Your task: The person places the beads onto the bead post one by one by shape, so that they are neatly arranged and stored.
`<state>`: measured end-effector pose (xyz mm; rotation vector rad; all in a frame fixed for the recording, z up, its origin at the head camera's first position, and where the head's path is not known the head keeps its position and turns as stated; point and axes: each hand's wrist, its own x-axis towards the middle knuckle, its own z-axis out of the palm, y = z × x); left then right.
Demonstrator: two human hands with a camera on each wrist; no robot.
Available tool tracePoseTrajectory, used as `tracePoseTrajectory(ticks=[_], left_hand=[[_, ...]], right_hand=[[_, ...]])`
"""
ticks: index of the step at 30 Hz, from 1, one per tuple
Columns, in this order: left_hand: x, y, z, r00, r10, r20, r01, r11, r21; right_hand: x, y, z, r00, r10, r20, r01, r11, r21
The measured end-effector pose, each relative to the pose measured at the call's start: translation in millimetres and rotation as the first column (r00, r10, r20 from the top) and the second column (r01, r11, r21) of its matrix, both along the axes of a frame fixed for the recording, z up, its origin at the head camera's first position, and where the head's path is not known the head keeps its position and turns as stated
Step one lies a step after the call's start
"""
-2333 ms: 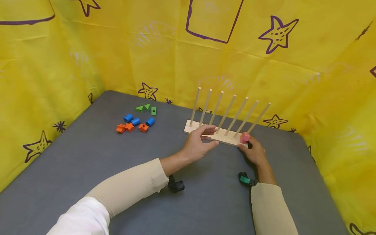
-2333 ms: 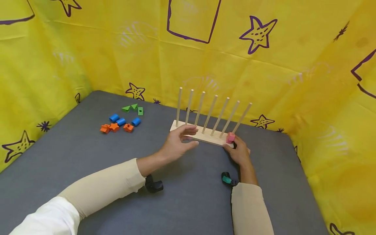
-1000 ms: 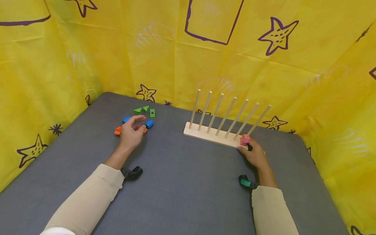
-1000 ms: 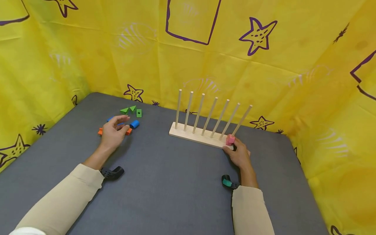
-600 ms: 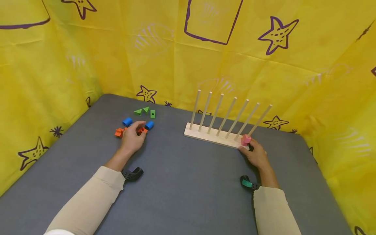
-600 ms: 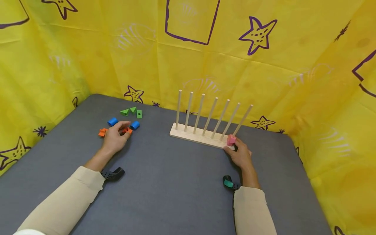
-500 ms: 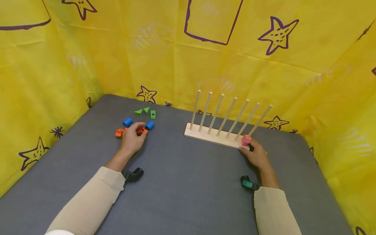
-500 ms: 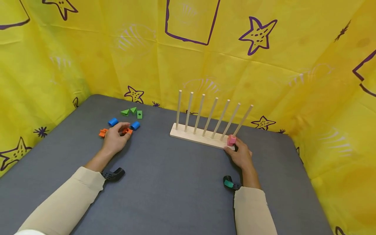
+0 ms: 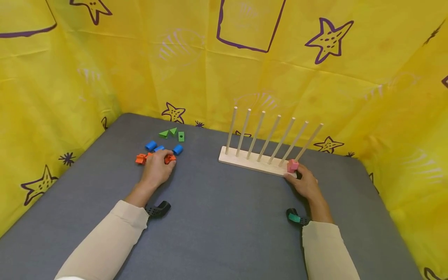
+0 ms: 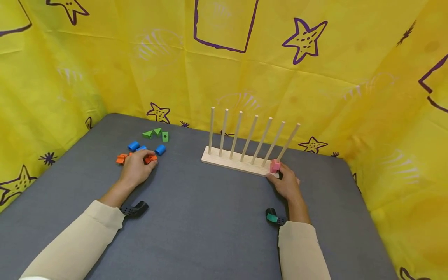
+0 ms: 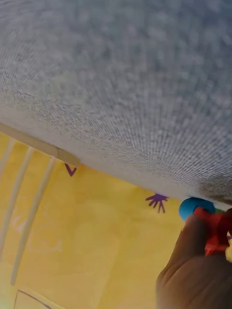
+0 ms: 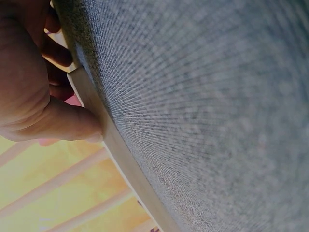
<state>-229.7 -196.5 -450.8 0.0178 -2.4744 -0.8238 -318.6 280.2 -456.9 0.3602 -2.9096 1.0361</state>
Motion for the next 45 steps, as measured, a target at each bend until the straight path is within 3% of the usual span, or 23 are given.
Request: tracePoseTrajectory(ticks=[4,8,11,15,19,23,28,35,40,45], left_hand=[[2.9,9.1,9.5,0.998,-0.041,-0.057,0.043,0.998,0.035],[7.5,21.1,19.2,0.993,-0.092,-0.076,0.101,0.987,0.125],[9.0,30.3,27.2,0.991,-0.098,-0.093,0.114,0.975,0.189],[7.0,43.9,43.8,0.986,-0.12,-0.112,0.147,0.949,0.278],[5.1,58.8,67.8,0.979,-0.174,-0.11,0.202,0.908,0.366],[0.5,77.7,91.5,0.959,-0.243,-0.146,0.283,0.855,0.434],[-7.0,101.0,114.1,0.919,-0.336,-0.208,0.395,0.787,0.474],[-19.5,125.8,140.6,0.891,-0.407,-0.202,0.451,0.749,0.485],[-30.5,143.5,158.2,0.861,-0.458,-0.219,0.502,0.704,0.502],[-41.7,161.8,172.2,0.844,-0.486,-0.226,0.527,0.675,0.517]], right_hand=[[0.4,0,0.3,1.0,0.008,-0.003,-0.008,1.0,-0.013],[2.7,-1,0.6,1.0,0.015,-0.004,-0.015,0.999,-0.029],[3.4,-1,0.0,1.0,0.019,-0.014,-0.02,0.999,-0.036],[1.5,0,-1.0,0.999,0.021,-0.037,-0.023,0.999,-0.035],[0.0,-1,-0.4,0.999,0.021,-0.029,-0.022,0.999,-0.034],[0.3,0,0.9,1.0,0.013,-0.018,-0.014,1.0,-0.026],[2.0,0,0.6,1.0,0.012,-0.015,-0.013,0.999,-0.031],[1.1,1,-0.1,1.0,0.02,-0.015,-0.02,0.998,-0.052],[1.7,1,0.1,1.0,0.02,-0.02,-0.021,0.998,-0.06],[2.0,-1,0.5,1.0,0.017,-0.019,-0.018,0.999,-0.049]])
